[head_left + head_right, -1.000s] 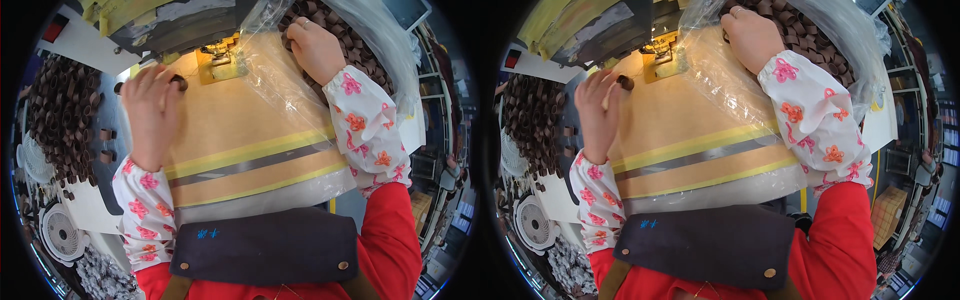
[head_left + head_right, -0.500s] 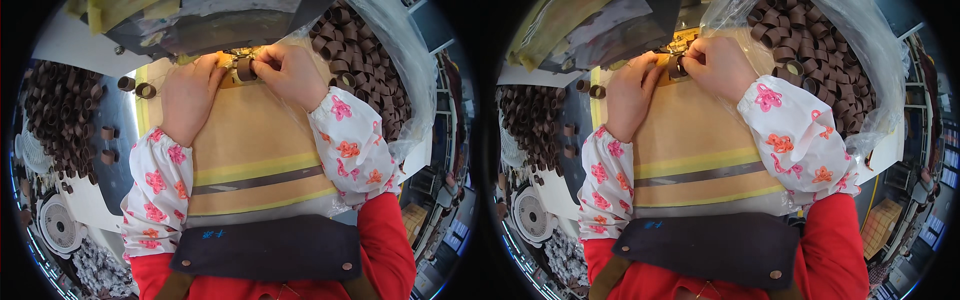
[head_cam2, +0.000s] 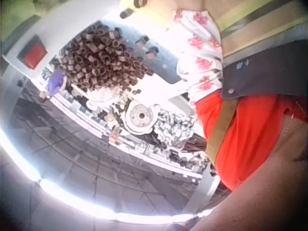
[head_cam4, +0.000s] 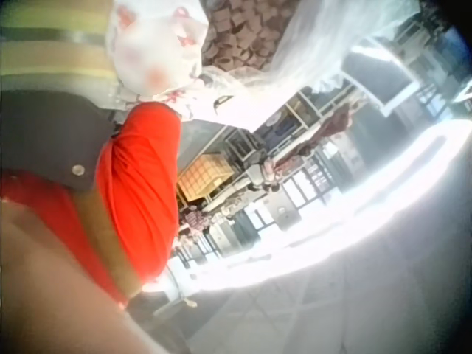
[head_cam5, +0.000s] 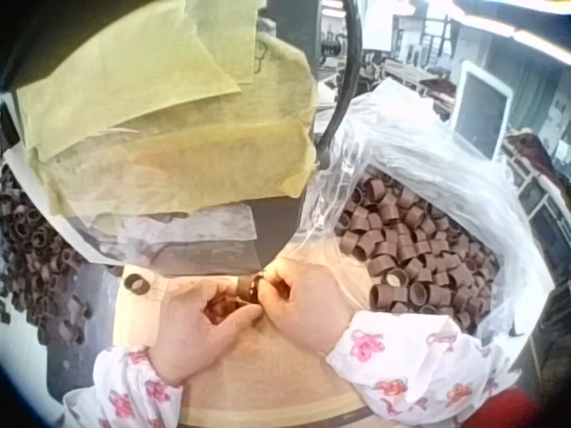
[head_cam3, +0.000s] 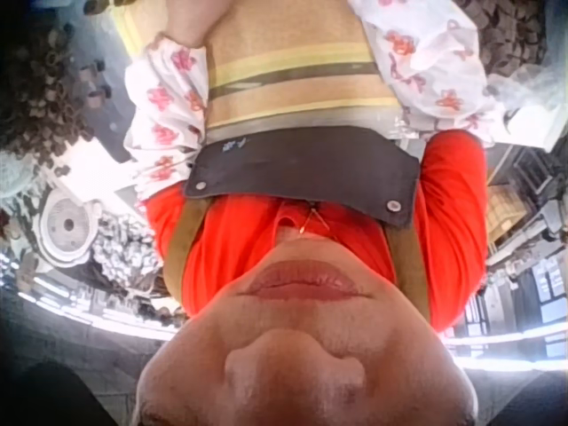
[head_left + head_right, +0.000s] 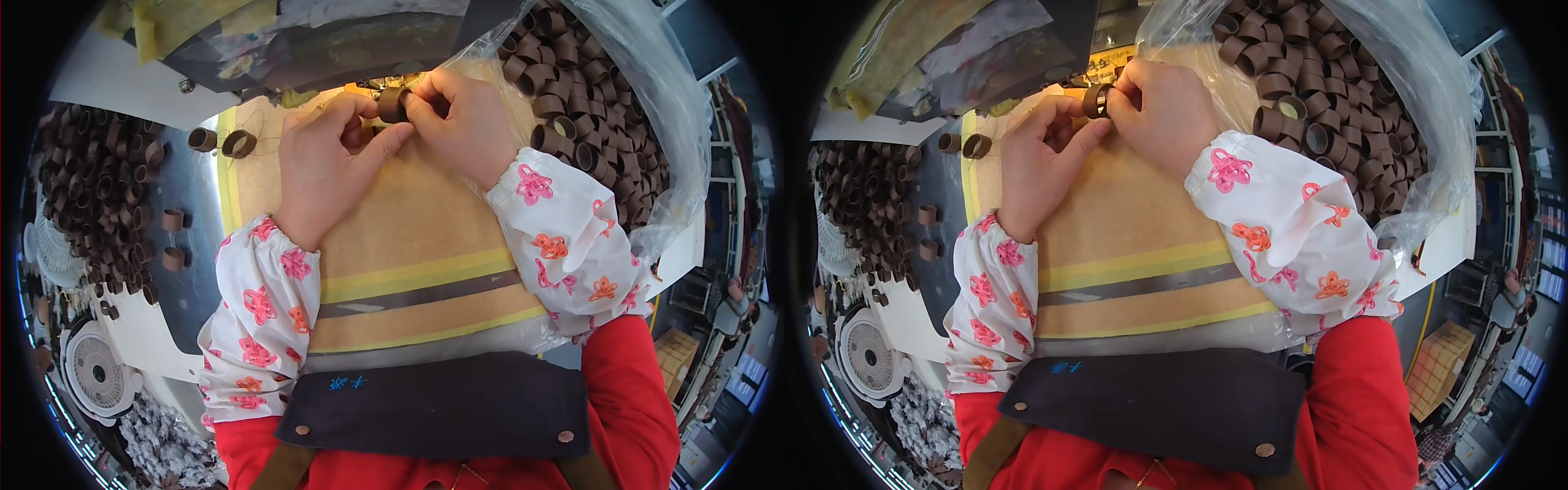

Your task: The recorder uses an industrial sewing machine to stitch small brown leather loops, frequently checking a digital counter tablet.

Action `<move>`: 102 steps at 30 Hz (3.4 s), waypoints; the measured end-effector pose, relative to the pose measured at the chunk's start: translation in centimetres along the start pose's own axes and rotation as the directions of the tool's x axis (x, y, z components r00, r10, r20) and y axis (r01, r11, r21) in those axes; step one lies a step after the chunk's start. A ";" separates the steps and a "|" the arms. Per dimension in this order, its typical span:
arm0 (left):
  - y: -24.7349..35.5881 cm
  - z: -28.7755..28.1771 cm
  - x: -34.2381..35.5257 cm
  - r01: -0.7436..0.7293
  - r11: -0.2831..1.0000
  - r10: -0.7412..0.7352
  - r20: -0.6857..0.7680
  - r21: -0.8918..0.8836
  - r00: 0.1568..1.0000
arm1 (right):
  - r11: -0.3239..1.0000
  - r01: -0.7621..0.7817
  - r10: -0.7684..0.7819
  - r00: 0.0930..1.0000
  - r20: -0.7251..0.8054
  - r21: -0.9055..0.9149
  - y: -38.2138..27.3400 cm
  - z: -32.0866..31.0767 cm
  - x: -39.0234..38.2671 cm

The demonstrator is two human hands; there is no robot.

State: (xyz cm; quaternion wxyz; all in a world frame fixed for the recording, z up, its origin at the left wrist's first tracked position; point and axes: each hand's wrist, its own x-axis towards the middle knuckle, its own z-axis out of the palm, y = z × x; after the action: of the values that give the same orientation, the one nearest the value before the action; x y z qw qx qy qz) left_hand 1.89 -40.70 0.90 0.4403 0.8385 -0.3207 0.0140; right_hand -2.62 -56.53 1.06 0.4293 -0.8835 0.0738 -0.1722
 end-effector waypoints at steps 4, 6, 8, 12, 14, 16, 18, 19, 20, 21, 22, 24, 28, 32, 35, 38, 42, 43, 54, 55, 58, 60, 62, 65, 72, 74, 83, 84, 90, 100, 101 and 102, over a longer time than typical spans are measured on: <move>-0.7 0.0 0.1 0.084 0.986 -0.076 0.063 -0.143 0.995 | 0.987 0.159 -0.160 0.987 -0.026 -0.035 0.2 0.1 0.0; -0.7 -0.6 0.5 0.040 0.994 -0.028 0.119 -0.100 0.993 | 0.977 0.213 -0.213 0.977 0.030 0.005 0.3 -0.4 0.0; -0.6 -1.8 1.0 -0.113 0.990 0.095 0.193 0.085 0.977 | 0.970 0.220 -0.236 0.956 0.174 0.107 0.1 -0.9 -0.1; -0.8 -1.9 1.3 -0.049 0.999 0.046 0.179 0.016 0.983 | 0.940 0.313 -0.332 0.931 0.152 0.139 1.6 -0.5 0.2; -1.2 -1.2 1.2 0.015 0.997 -0.007 0.101 -0.081 0.995 | 0.942 0.326 -0.335 0.931 0.145 0.083 1.5 -0.6 -0.1; -1.2 -0.6 1.1 0.054 0.987 -0.048 0.040 -0.154 0.998 | 0.942 0.335 -0.336 0.932 0.139 0.030 1.2 -0.5 -0.5; -0.9 -0.2 1.1 0.068 0.976 -0.072 -0.009 -0.206 0.997 | 0.935 0.354 -0.353 0.929 0.115 0.010 1.0 -0.4 -0.4; -0.9 -0.1 1.2 0.061 0.985 -0.067 -0.033 -0.163 0.997 | 0.930 0.367 -0.366 0.926 0.090 0.015 1.0 -0.4 -0.2; -1.0 0.1 1.3 0.054 0.991 -0.061 -0.055 -0.120 0.997 | 0.925 0.379 -0.379 0.923 0.066 0.019 0.9 -0.4 -0.1; -1.1 0.2 1.3 0.048 0.996 -0.054 -0.078 -0.076 0.996 | 0.931 0.365 -0.365 0.929 0.059 0.017 0.8 -0.4 0.0; -1.0 0.2 1.4 0.068 0.997 -0.070 -0.073 -0.027 0.995 | 0.937 0.350 -0.350 0.935 0.052 0.014 0.8 -0.3 0.2; -0.8 0.1 1.5 0.108 0.992 -0.103 -0.068 0.072 0.992 | 0.948 0.319 -0.318 0.946 0.055 0.000 0.8 -0.3 0.6; -1.0 0.2 1.8 0.194 0.979 -0.191 -0.051 0.056 0.980 | 0.961 0.272 -0.267 0.960 0.086 -0.050 0.7 -0.3 1.0; -0.7 0.2 1.9 0.191 0.978 -0.187 -0.053 0.082 0.981 | 0.941 0.325 -0.322 0.945 0.048 -0.092 0.9 -0.1 1.1; -0.6 0.3 1.9 0.196 0.976 -0.193 -0.035 0.098 0.981 | 0.926 0.361 -0.361 0.932 0.022 -0.112 0.9 -0.2 1.1; -0.7 0.2 1.9 0.194 0.975 -0.192 -0.035 0.111 0.981 | 0.927 0.359 -0.356 0.933 0.047 -0.107 0.8 -0.1 1.2; -0.7 0.3 2.0 0.192 0.976 -0.190 -0.025 0.102 0.981 | 0.934 0.321 -0.318 0.947 0.047 -0.155 0.9 -0.2 0.9; -0.8 0.4 2.0 0.190 0.976 -0.189 -0.015 0.104 0.982 | 0.930 0.321 -0.318 0.947 0.045 -0.180 0.9 -0.3 0.9; -1.4 -0.2 1.9 0.243 0.966 -0.246 0.025 0.092 0.969 | 0.924 0.273 -0.236 0.958 0.160 -0.269 0.1 -0.4 1.1; -1.3 0.0 2.1 0.218 0.972 -0.221 0.021 0.090 0.975 | 0.925 0.282 -0.252 0.957 0.143 -0.255 0.5 -0.2 1.3; -0.9 -0.1 2.0 0.181 0.979 -0.183 0.007 0.097 0.983 | 0.916 0.326 -0.311 0.945 0.099 -0.235 0.8 -0.1 1.3; -0.7 0.2 2.1 0.180 0.980 -0.181 0.011 0.084 0.983 | 0.910 0.344 -0.332 0.939 0.087 -0.232 0.9 -0.2 1.2; -1.2 -0.1 1.9 0.194 0.978 -0.195 0.003 0.081 0.981 | 0.913 0.349 -0.337 0.937 0.094 -0.211 0.8 0.2 1.2; -1.2 -0.1 1.9 0.163 0.982 -0.162 -0.021 0.092 0.987 | 0.900 0.363 -0.350 0.932 0.097 -0.242 0.7 0.3 1.1; -0.6 0.4 2.2 0.147 0.980 -0.145 -0.023 0.135 0.989 | 0.930 0.350 -0.344 0.937 0.064 -0.115 1.4 -0.1 1.1; -0.5 -0.1 2.3 0.133 0.973 -0.136 0.007 0.188 0.991 | 0.904 0.424 -0.422 0.906 0.043 -0.054 2.0 0.2 1.6; 0.0 -2.0 -0.1 0.134 0.990 -0.141 0.359 0.045 0.923 | 0.967 0.247 -0.255 0.946 0.198 0.067 -0.2 -0.8 -2.2; -0.2 -2.1 -0.2 0.067 0.995 -0.086 0.335 0.068 0.938 | 0.963 0.261 -0.269 0.950 0.161 0.067 -0.8 -0.6 -2.7; -0.7 -0.2 0.8 -0.197 0.980 0.185 0.222 0.035 0.957 | 0.982 0.065 -0.084 0.991 0.102 0.177 0.0 -0.1 -2.0; -1.1 -1.3 0.8 -0.228 0.960 0.263 0.251 -0.160 0.932 | 0.915 0.379 -0.404 0.869 0.287 0.141 -2.0 -0.2 -3.9; -1.0 -1.5 0.8 -0.238 0.967 0.253 0.234 -0.091 0.939 | 0.924 0.373 -0.381 0.868 0.319 0.088 -2.6 -0.8 -3.4; -1.2 -2.0 0.8 -0.245 0.969 0.243 0.217 -0.019 0.945 | 0.929 0.369 -0.358 0.865 0.351 0.037 -2.8 -1.2 -3.0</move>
State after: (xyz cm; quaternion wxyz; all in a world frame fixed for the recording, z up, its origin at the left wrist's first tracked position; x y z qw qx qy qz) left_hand 3.67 -39.18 1.51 0.3938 0.7908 -0.4681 -0.0222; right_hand -5.86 -54.84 3.24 0.3816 -0.9044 -0.1690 -0.0882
